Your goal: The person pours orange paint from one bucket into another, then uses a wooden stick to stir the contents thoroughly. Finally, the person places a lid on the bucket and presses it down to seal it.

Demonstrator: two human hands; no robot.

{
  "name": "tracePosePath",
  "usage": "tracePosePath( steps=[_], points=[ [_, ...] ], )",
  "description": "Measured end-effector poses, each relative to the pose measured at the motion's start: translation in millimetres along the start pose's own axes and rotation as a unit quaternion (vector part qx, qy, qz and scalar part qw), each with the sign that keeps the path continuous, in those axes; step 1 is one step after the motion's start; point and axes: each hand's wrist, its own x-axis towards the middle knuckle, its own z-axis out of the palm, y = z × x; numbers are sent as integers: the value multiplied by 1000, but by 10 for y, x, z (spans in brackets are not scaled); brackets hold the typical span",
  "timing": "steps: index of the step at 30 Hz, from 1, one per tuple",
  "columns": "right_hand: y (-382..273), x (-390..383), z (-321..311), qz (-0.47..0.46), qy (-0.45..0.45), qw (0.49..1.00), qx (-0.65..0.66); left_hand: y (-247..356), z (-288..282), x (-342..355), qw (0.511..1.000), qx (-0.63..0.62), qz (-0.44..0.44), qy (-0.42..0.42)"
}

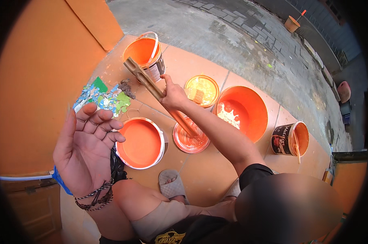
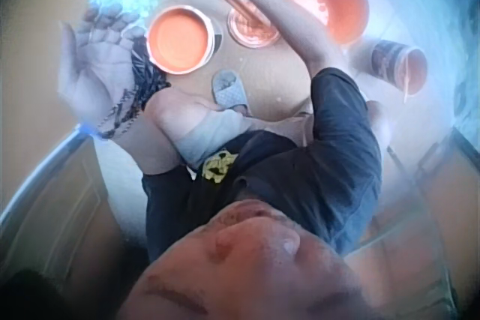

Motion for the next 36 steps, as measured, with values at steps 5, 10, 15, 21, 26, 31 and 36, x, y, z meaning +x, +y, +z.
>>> tracePosePath(
  steps=[5,10,15,21,26,31,36],
  points=[
    [-451,-411,-1179,-83,39,990,107,-60,116,159,1000,1,-7,-6],
    [-596,-866,-2122,-102,83,987,88,-74,136,92,999,45,-1,-5],
    [-469,-1375,-2928,-149,164,966,137,-183,296,37,996,92,0,-17],
    [51,-1726,-3229,-156,245,949,124,-378,347,111,986,160,-20,-49],
    [719,-1775,-2902,-74,274,955,81,-505,414,86,978,195,-28,-66],
    [1011,-1771,-2474,2,149,989,-6,-496,456,43,967,248,-21,-52],
    [973,-1753,-2315,-34,51,998,30,-584,507,27,950,309,-25,-29]
  ],
)
